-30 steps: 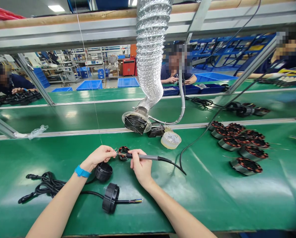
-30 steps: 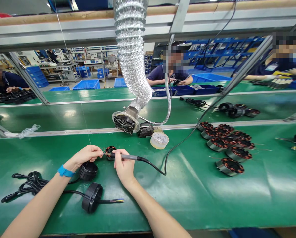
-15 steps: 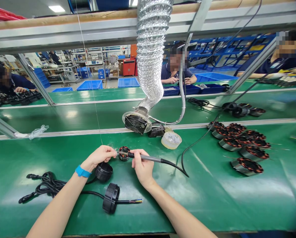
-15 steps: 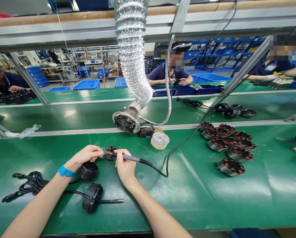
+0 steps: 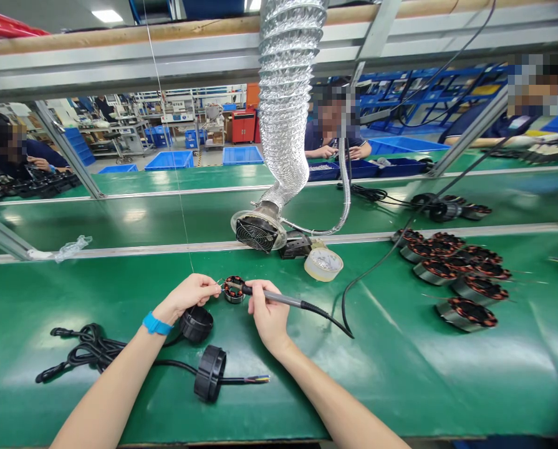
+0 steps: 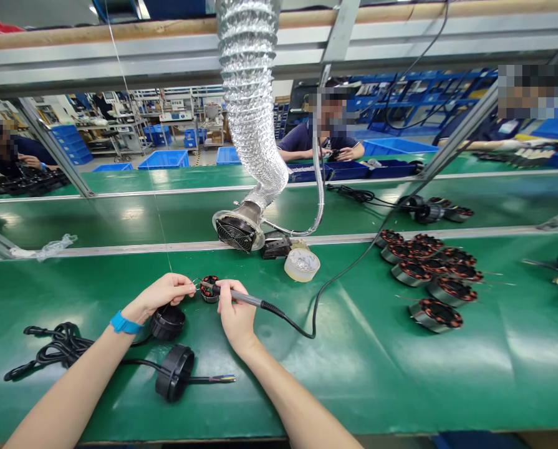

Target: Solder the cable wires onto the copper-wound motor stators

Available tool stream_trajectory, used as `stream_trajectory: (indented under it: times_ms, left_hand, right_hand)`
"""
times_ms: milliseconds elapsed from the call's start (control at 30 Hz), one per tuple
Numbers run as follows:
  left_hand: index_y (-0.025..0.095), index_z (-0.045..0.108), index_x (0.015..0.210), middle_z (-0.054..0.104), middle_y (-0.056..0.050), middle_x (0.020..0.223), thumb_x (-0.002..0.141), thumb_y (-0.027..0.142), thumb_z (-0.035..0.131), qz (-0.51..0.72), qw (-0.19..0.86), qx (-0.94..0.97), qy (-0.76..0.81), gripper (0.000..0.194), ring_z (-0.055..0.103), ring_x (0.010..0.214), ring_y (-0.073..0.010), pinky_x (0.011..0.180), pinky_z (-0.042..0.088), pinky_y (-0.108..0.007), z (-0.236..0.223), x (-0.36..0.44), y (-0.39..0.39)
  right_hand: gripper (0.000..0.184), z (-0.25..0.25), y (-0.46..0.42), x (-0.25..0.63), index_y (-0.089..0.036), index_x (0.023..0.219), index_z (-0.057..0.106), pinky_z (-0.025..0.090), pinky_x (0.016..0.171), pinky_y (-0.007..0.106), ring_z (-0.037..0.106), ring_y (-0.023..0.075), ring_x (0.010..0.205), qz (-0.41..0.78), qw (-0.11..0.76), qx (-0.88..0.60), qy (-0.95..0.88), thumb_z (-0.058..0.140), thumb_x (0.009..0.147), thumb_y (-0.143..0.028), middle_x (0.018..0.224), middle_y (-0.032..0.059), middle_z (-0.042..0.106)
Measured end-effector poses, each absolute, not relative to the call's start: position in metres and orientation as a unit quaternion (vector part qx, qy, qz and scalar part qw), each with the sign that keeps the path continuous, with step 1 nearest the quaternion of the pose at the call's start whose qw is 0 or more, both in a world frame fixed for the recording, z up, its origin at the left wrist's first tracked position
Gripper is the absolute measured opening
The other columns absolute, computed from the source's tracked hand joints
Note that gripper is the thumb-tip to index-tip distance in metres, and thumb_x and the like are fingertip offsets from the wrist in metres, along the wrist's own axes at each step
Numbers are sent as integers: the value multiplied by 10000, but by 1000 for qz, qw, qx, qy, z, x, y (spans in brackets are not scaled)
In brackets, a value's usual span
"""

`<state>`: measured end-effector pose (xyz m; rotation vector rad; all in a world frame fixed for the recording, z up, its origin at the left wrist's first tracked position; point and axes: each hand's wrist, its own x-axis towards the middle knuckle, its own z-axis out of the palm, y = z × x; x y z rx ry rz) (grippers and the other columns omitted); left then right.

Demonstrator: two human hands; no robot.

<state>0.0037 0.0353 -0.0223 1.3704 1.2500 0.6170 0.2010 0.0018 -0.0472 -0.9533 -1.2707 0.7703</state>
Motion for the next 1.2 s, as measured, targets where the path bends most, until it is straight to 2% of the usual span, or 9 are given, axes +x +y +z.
stream_trajectory:
  times_ms: [200, 300, 367, 500, 600, 767, 833, 1000, 1200]
  left_hand:
    - [129, 611, 701, 390, 69, 449, 703, 543, 690, 261, 558, 581, 532, 421, 295, 429, -70, 463, 213, -231, -21, 5, 36]
    - [136, 594, 697, 375, 75, 453, 694, 586, 687, 257, 558, 582, 532, 459, 281, 428, -68, 459, 196, -227, -21, 6, 35]
    - [139, 589, 706, 370, 77, 461, 692, 617, 682, 252, 556, 587, 533, 487, 274, 430, -68, 457, 188, -224, -21, 5, 34]
    - [146, 587, 726, 366, 80, 476, 682, 672, 666, 238, 549, 595, 537, 534, 281, 440, -76, 461, 198, -219, -24, 3, 37]
    - [144, 596, 748, 385, 74, 492, 685, 684, 655, 234, 542, 604, 535, 547, 298, 446, -81, 465, 208, -219, -25, 2, 38]
    - [138, 583, 716, 508, 25, 532, 687, 672, 653, 235, 541, 608, 531, 539, 400, 449, -87, 485, 304, -220, -22, 5, 37]
    - [148, 567, 724, 517, 29, 549, 677, 679, 654, 232, 548, 596, 540, 540, 377, 416, -75, 448, 283, -218, -19, 4, 36]
    - [160, 549, 745, 398, 89, 492, 669, 664, 682, 215, 546, 578, 567, 526, 242, 388, -48, 409, 145, -210, -9, 0, 33]
    - [142, 589, 690, 488, 51, 498, 606, 501, 774, 208, 557, 580, 557, 413, 325, 427, -60, 446, 209, -218, -7, -11, 34]
  right_hand:
    - [283, -47, 3, 201, -179, 930, 643, 467, 536, 248, 553, 131, 487, 320, 609, -445, -573, 469, 980, -397, 554, -35, 556]
    - [227, -46, 4, 199, -204, 1016, 657, 527, 726, 299, 653, 171, 717, 267, 597, -458, -603, 473, 980, -334, 790, 33, 676]
    - [220, -47, 5, 198, -225, 1116, 644, 509, 876, 351, 657, 201, 905, 207, 581, -455, -642, 498, 958, -273, 965, 66, 692]
    - [580, -53, 11, 196, -239, 1368, 478, 486, 965, 395, 607, 239, 1063, 155, 526, -440, -711, 652, 816, -199, 1151, 95, 628]
    - [802, -61, 16, 195, -243, 1441, 390, 467, 1013, 415, 566, 267, 1156, 170, 486, -434, -739, 745, 724, -189, 1247, 113, 571]
    - [780, -69, 24, 196, -234, 1451, 375, 467, 1016, 375, 553, 247, 1168, 192, 474, -403, -759, 711, 756, -121, 1269, 121, 524]
    - [766, -70, 27, 197, -244, 1440, 388, 474, 1004, 360, 560, 238, 1149, 197, 473, -397, -762, 707, 758, -102, 1260, 112, 516]
    - [751, -69, 30, 201, -267, 1421, 403, 493, 970, 361, 582, 231, 1101, 201, 462, -384, -774, 710, 756, -101, 1247, 98, 501]
    - [683, -71, 31, 204, -278, 1399, 414, 518, 943, 368, 603, 235, 1072, 197, 467, -375, -776, 684, 794, -112, 1227, 95, 505]
